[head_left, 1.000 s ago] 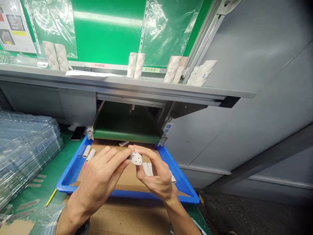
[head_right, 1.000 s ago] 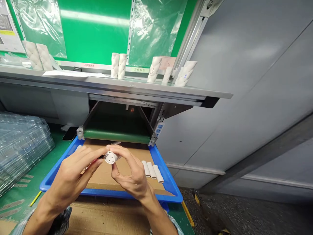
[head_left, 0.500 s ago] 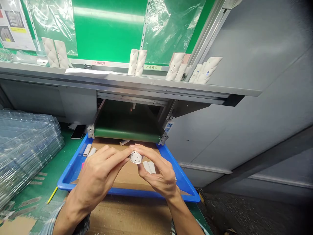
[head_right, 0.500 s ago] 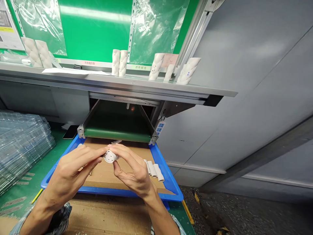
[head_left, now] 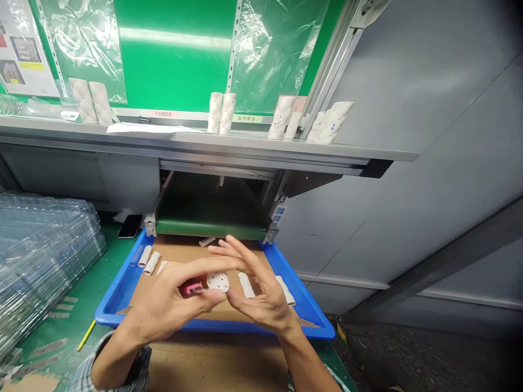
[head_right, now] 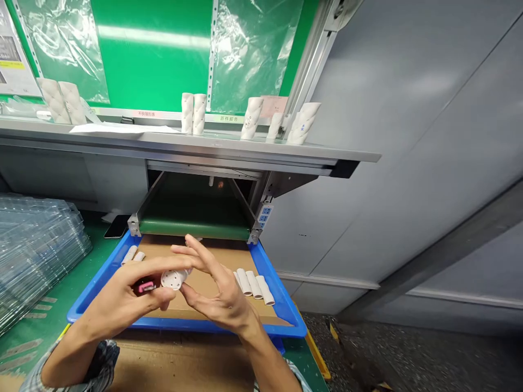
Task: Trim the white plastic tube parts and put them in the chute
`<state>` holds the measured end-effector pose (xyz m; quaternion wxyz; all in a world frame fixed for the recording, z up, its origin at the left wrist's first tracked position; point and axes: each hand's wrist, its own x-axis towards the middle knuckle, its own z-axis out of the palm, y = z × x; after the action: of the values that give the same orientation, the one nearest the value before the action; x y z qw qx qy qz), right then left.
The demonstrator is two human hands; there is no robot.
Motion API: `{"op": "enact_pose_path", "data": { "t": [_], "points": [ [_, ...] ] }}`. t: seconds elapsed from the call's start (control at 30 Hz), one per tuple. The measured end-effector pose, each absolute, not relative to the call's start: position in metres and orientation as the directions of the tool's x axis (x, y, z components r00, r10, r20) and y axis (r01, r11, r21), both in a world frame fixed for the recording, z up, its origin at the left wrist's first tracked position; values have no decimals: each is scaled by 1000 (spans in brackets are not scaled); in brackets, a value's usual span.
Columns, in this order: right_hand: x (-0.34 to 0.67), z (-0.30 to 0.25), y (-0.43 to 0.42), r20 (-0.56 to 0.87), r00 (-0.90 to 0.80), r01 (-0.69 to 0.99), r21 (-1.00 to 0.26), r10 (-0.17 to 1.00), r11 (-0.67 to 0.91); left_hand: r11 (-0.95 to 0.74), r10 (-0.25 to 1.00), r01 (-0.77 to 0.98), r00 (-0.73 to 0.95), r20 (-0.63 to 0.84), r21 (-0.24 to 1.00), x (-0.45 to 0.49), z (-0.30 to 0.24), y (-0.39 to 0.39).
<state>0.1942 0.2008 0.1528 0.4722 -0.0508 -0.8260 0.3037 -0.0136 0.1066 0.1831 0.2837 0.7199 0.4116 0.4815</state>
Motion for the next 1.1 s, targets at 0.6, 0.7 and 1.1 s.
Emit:
{"op": "enact_pose_path", "data": {
  "t": [0.6, 0.7, 1.1],
  "points": [
    [182, 152, 199, 634, -374, -160, -763, 677, 626, -434, 800, 592, -94, 593, 679, -11, 174, 112],
    [182, 153, 198, 755, -334, 0, -598, 564, 801, -437, 769, 703, -32, 638, 561, -7, 175, 114],
    [185, 159, 197, 834, -421, 53, -370, 357, 927, -271, 583, 955, 66, 810, 117, 6, 173, 114]
  ]
}}
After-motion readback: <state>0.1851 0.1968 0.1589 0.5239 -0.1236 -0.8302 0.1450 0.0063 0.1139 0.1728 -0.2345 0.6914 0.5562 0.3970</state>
